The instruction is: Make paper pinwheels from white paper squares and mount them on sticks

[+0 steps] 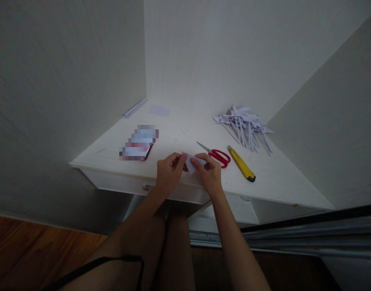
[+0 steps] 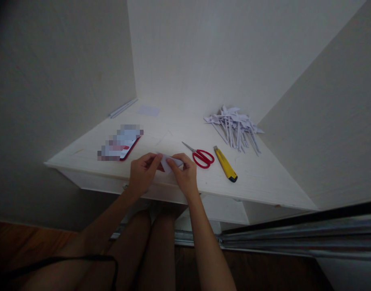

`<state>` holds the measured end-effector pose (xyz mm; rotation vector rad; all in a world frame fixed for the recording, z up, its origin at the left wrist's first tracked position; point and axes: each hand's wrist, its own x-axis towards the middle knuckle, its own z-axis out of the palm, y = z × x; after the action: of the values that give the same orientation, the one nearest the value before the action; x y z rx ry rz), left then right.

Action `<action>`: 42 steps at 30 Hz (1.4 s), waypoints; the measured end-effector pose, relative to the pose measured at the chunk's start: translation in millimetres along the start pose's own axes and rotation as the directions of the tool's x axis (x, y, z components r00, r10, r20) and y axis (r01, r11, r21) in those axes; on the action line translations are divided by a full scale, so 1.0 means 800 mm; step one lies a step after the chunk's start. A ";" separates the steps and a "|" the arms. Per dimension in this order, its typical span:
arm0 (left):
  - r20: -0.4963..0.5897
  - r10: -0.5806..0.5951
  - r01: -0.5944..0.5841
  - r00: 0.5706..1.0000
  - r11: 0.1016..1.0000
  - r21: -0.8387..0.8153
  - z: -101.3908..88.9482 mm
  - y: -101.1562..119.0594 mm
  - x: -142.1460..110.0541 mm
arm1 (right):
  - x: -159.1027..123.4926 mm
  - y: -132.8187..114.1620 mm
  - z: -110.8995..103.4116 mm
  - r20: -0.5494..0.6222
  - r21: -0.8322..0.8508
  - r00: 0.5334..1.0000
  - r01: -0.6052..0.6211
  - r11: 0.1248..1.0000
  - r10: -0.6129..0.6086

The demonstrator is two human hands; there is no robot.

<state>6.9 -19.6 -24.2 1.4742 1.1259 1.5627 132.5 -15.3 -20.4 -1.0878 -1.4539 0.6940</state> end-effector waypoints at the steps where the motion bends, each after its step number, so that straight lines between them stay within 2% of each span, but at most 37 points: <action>1: -0.002 0.004 -0.004 1.000 1.000 0.000 0.000 0.000 0.000 | 0.000 0.000 0.000 0.004 0.000 1.000 0.005 1.000 -0.005; 8: -0.032 -0.016 0.014 0.999 0.998 -0.067 0.003 -0.003 0.000 | 0.000 -0.001 -0.001 0.036 0.014 0.999 0.032 0.999 -0.033; 14: -0.022 0.045 -0.045 0.999 0.999 0.015 0.001 -0.002 -0.001 | 0.000 0.003 0.001 0.037 -0.002 0.995 0.091 0.996 -0.091; 18: -0.026 0.111 -0.108 0.993 0.988 0.109 0.000 -0.001 -0.002 | 0.002 0.003 -0.002 -0.006 -0.139 0.975 0.221 0.965 -0.224; 20: -0.015 0.137 -0.133 0.991 0.981 0.144 -0.001 -0.001 -0.001 | 0.006 -0.004 -0.008 0.035 -0.261 0.970 0.243 0.934 -0.242; 22: 0.015 0.152 -0.152 0.988 0.976 0.157 -0.002 -0.001 -0.001 | 0.011 -0.014 -0.016 0.134 -0.335 0.963 0.266 0.904 -0.234; 25: 0.069 0.164 -0.173 0.984 0.973 0.153 -0.004 -0.002 0.001 | 0.021 -0.028 -0.025 0.306 -0.324 0.934 0.284 0.902 -0.184; 27: 0.084 0.165 -0.176 0.983 0.973 0.148 -0.005 -0.002 0.002 | 0.025 -0.032 -0.028 0.362 -0.312 0.922 0.262 0.913 -0.141; 36: 0.107 0.228 -0.245 0.968 0.950 0.192 -0.004 -0.003 0.000 | 0.025 -0.033 -0.028 0.359 -0.391 0.931 0.217 0.894 -0.068; 39: 0.120 0.287 -0.309 0.950 0.919 0.245 -0.004 -0.006 0.000 | 0.026 -0.040 -0.031 0.379 -0.387 0.923 0.230 0.893 -0.073; 42: 0.172 0.368 -0.405 0.914 0.860 0.311 -0.006 -0.007 0.001 | 0.029 -0.050 -0.033 0.425 -0.352 0.900 0.267 0.897 -0.101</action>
<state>1.8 -17.0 -29.0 2.1020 1.1252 1.5765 149.8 -14.2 30.0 -1.1339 -2.0964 0.5004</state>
